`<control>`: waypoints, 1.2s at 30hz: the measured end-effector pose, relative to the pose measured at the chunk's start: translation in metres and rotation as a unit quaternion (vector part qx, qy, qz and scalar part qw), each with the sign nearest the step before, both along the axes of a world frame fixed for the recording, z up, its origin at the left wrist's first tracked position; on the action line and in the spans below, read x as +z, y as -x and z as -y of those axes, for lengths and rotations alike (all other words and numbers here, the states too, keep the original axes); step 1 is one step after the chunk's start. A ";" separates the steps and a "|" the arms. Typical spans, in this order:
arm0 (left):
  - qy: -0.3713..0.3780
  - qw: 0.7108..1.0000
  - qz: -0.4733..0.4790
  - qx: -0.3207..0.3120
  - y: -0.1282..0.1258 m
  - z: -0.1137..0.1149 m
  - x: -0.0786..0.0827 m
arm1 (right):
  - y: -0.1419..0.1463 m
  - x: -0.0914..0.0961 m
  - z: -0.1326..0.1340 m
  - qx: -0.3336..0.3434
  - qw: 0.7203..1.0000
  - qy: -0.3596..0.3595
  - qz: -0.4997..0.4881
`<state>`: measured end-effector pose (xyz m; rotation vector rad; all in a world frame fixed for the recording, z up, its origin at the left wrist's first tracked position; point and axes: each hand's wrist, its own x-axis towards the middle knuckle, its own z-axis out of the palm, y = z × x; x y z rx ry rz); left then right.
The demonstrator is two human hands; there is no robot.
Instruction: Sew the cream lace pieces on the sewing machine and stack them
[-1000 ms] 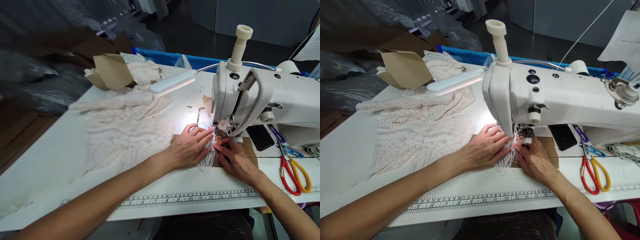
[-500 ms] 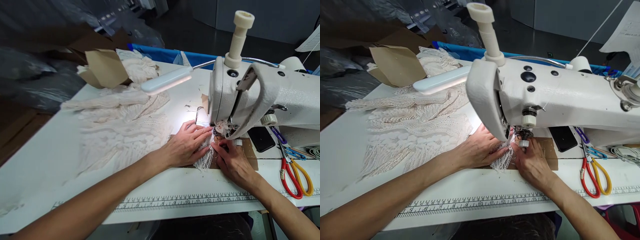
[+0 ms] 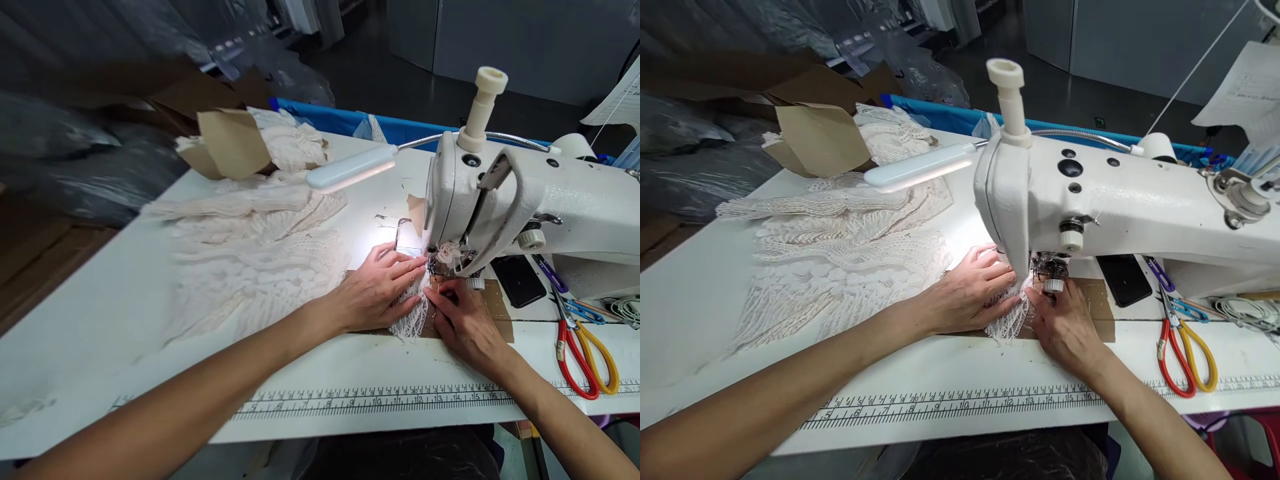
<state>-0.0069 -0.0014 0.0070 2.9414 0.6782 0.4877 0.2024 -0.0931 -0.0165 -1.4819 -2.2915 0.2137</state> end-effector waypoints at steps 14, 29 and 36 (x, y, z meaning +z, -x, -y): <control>-0.019 1.000 0.006 0.002 -0.003 0.004 0.000 | 0.002 0.002 -0.003 0.018 0.996 -0.073 -0.046; -0.001 1.000 -0.003 0.016 -0.002 0.005 -0.003 | -0.004 0.007 -0.004 0.037 0.995 -0.058 -0.066; 0.020 0.999 0.014 0.030 -0.003 0.006 -0.006 | -0.003 0.006 -0.002 0.028 0.997 -0.043 -0.055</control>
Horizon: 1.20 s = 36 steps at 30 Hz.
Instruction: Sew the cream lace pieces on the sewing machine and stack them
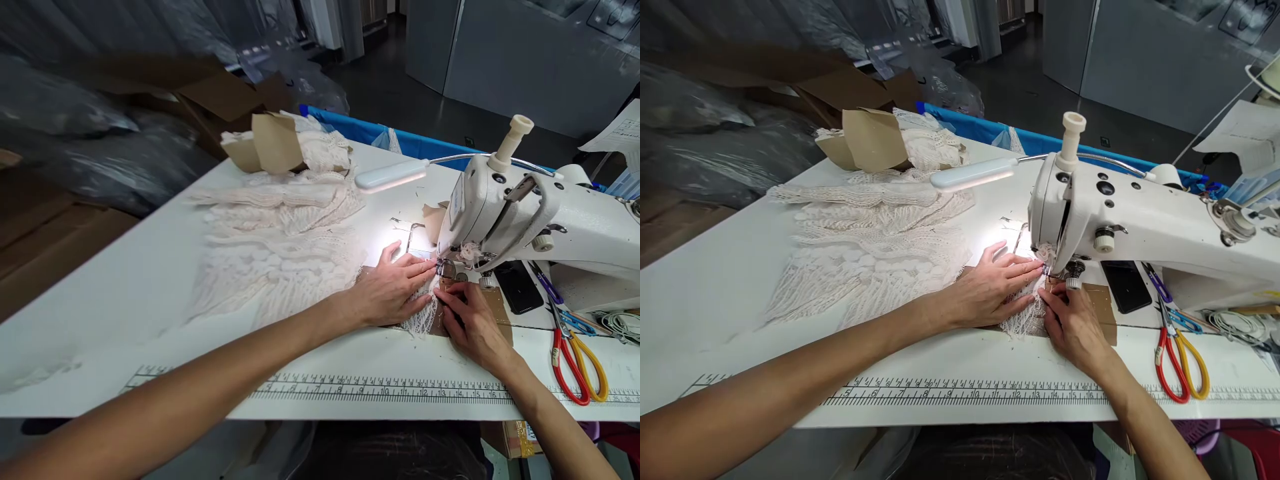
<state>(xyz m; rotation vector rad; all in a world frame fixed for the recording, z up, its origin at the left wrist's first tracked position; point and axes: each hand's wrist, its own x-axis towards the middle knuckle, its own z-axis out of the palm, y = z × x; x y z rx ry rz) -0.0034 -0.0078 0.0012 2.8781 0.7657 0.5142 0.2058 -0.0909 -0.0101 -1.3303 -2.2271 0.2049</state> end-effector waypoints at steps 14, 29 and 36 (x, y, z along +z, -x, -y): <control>-0.032 0.999 -0.015 0.020 -0.005 -0.009 -0.002 | 0.000 -0.006 0.000 -0.028 0.999 0.025 -0.017; 0.097 0.985 0.026 -0.143 0.023 -0.008 0.022 | -0.005 0.016 0.000 -0.080 0.982 0.096 -0.143; 0.084 0.983 0.076 -0.146 0.021 -0.016 0.011 | 0.007 0.018 0.010 0.070 0.994 0.081 0.005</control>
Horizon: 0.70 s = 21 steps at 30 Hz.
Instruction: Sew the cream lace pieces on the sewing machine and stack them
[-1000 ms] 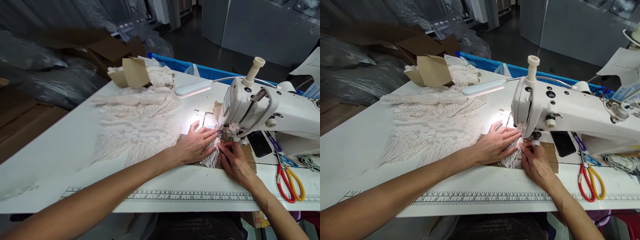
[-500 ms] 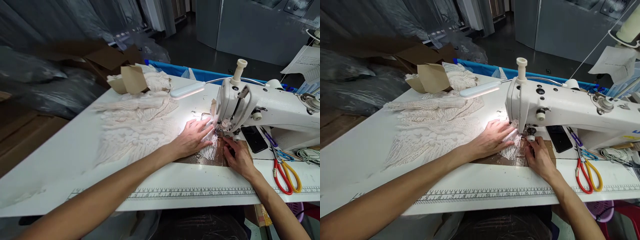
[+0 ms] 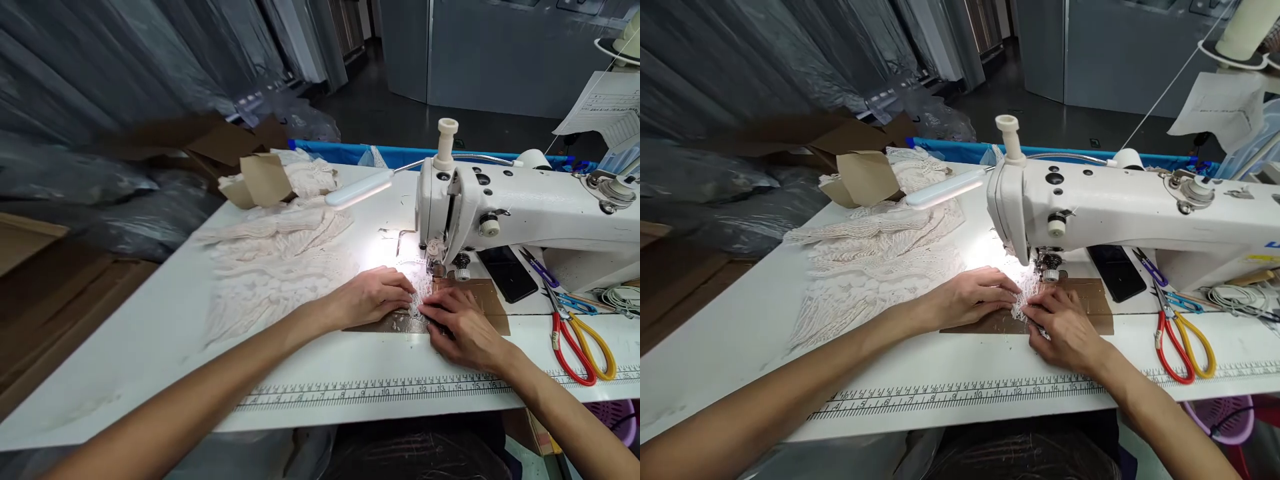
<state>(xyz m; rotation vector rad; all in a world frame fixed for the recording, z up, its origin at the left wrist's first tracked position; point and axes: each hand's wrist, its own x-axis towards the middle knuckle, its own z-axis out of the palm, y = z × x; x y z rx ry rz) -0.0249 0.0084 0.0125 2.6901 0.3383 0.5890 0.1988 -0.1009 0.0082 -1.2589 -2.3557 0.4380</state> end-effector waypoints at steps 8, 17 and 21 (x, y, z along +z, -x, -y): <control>0.055 0.971 0.098 0.213 -0.019 0.005 0.006 | 0.000 0.001 0.000 -0.011 1.000 0.008 0.002; -0.073 0.995 0.013 0.070 -0.017 0.014 -0.013 | 0.001 0.004 -0.001 -0.014 0.999 0.035 -0.006; -0.102 0.991 0.073 0.039 -0.017 0.010 -0.016 | -0.002 -0.003 -0.002 -0.012 0.999 0.012 -0.046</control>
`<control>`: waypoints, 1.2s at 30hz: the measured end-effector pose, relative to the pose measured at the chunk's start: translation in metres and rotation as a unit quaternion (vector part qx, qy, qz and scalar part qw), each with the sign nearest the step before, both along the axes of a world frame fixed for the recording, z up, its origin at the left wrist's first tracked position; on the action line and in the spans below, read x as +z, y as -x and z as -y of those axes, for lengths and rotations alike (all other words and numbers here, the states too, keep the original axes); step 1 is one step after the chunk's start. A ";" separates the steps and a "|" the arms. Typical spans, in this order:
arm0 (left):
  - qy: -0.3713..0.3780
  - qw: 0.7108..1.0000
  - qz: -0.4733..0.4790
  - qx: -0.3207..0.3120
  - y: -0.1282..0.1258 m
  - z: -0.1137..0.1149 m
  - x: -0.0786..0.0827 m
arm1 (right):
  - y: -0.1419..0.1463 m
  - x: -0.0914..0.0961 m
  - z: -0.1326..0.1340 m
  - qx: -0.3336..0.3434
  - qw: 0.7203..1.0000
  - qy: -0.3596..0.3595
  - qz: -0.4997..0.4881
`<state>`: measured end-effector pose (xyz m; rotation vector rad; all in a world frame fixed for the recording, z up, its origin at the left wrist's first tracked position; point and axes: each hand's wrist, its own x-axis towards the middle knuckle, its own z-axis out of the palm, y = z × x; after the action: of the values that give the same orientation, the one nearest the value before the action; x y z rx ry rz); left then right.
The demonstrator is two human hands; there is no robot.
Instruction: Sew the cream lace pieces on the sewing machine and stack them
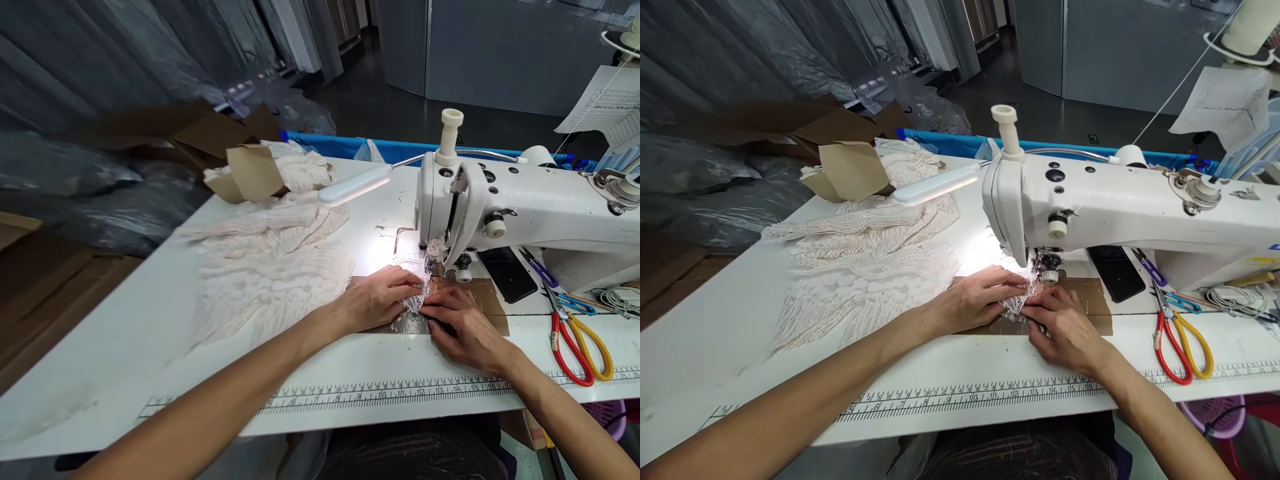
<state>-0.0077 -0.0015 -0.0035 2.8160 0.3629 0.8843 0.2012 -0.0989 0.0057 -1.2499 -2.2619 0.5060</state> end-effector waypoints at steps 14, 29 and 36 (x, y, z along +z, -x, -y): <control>0.067 0.994 0.050 0.075 -0.008 0.006 0.001 | 0.010 -0.003 0.001 -0.015 0.992 -0.024 0.125; -0.028 0.999 0.005 0.044 -0.004 0.009 0.002 | -0.025 0.013 -0.045 -0.163 0.984 0.071 -0.010; 0.039 0.990 0.102 0.094 -0.004 0.012 0.004 | -0.022 0.000 -0.036 -0.168 0.984 0.038 -0.050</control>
<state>-0.0041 -0.0131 0.0006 2.6217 0.6263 1.1571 0.2234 -0.0632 0.0059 -1.5691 -1.9115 0.5178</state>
